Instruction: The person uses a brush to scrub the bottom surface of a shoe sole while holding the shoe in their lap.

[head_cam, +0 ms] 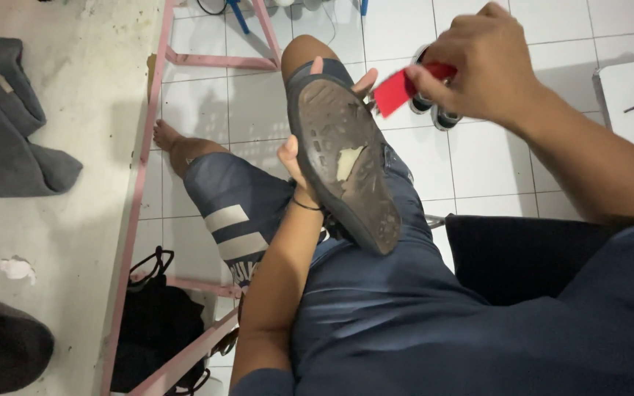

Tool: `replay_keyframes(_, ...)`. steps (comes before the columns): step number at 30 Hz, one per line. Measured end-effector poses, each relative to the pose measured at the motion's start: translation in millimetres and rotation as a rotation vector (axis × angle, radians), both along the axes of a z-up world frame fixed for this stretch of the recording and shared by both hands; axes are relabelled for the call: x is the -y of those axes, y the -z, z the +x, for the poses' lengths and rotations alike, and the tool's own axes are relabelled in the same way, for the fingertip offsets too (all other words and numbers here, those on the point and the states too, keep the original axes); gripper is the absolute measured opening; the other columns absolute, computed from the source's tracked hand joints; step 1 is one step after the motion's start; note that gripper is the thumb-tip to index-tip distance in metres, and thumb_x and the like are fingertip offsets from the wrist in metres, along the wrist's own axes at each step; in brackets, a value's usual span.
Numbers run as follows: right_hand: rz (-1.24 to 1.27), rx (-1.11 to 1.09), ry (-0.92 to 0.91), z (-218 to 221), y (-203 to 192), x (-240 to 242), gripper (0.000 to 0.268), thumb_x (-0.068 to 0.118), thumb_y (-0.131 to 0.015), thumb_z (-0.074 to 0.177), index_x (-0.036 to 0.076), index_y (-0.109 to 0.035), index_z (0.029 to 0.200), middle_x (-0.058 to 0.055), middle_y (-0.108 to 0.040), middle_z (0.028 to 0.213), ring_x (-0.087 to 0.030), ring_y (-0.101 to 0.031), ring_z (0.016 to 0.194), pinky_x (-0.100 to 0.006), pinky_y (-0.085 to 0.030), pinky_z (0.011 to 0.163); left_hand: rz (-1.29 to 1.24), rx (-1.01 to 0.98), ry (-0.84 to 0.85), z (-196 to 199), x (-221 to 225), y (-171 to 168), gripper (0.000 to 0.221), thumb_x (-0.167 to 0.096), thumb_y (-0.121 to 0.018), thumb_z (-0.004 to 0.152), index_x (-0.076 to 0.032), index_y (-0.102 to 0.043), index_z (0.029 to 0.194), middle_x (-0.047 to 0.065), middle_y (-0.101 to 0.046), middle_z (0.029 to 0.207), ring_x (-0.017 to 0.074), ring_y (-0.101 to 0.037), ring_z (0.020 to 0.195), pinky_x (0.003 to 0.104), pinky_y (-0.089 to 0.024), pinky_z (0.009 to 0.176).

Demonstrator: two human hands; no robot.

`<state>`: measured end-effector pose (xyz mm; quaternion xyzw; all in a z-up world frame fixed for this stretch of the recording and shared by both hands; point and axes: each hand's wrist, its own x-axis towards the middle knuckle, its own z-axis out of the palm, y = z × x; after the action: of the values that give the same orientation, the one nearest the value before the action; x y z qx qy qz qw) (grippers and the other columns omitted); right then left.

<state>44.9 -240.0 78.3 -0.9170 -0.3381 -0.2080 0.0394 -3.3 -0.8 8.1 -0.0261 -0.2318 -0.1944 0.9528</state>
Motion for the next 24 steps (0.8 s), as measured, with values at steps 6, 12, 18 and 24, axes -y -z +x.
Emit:
replay_keyframes(6, 0.298, -0.494, -0.03, -13, -14, -21, 0.029, 0.022, -0.069, 0.108, 0.005, -0.074, 0.084, -0.002, -0.06, 0.057, -0.012, -0.051, 0.048, -0.025, -0.039, 0.048, 0.044, 0.039, -0.069, -3, 0, 7, 0.108, -0.034, -0.078, 0.086, -0.029, -0.01, 0.17, 0.036, -0.014, 0.169, 0.0466, -0.047, 0.143, 0.05, -0.055, 0.104)
replay_keyframes(12, 0.355, -0.269, -0.202, -16, -8, -9, 0.031, 0.021, -0.074, 0.109, -0.002, -0.073, 0.089, -0.011, -0.066, 0.074, -0.022, -0.059, 0.067, -0.035, -0.045, 0.066, 0.25, -0.051, -0.177, -3, -14, -9, 0.116, -0.04, -0.076, 0.073, -0.03, -0.007, 0.165, 0.033, -0.009, 0.174, 0.0446, -0.021, 0.16, 0.061, -0.038, 0.121)
replay_keyframes(18, 0.48, -0.441, -0.054, -16, -4, -37, 0.024, 0.009, -0.074, 0.106, -0.001, -0.071, 0.085, -0.009, -0.063, 0.073, -0.017, -0.051, 0.062, -0.031, -0.038, 0.058, 0.673, 0.163, -0.369, -19, -30, -17, 0.114, -0.042, -0.078, 0.087, -0.028, 0.002, 0.167, 0.022, -0.015, 0.179, 0.0226, -0.059, 0.135, 0.039, -0.058, 0.109)
replay_keyframes(24, 0.414, -0.314, -0.384, -28, -14, -47, 0.039, 0.018, -0.06, 0.109, 0.001, -0.071, 0.077, -0.003, -0.051, 0.05, -0.014, -0.048, 0.045, -0.025, -0.036, 0.049, 0.236, 0.123, -0.211, -28, -38, -32, 0.129, -0.019, -0.089, 0.079, -0.033, 0.006, 0.165, 0.024, -0.001, 0.177, 0.0447, -0.044, 0.147, 0.054, -0.051, 0.117)
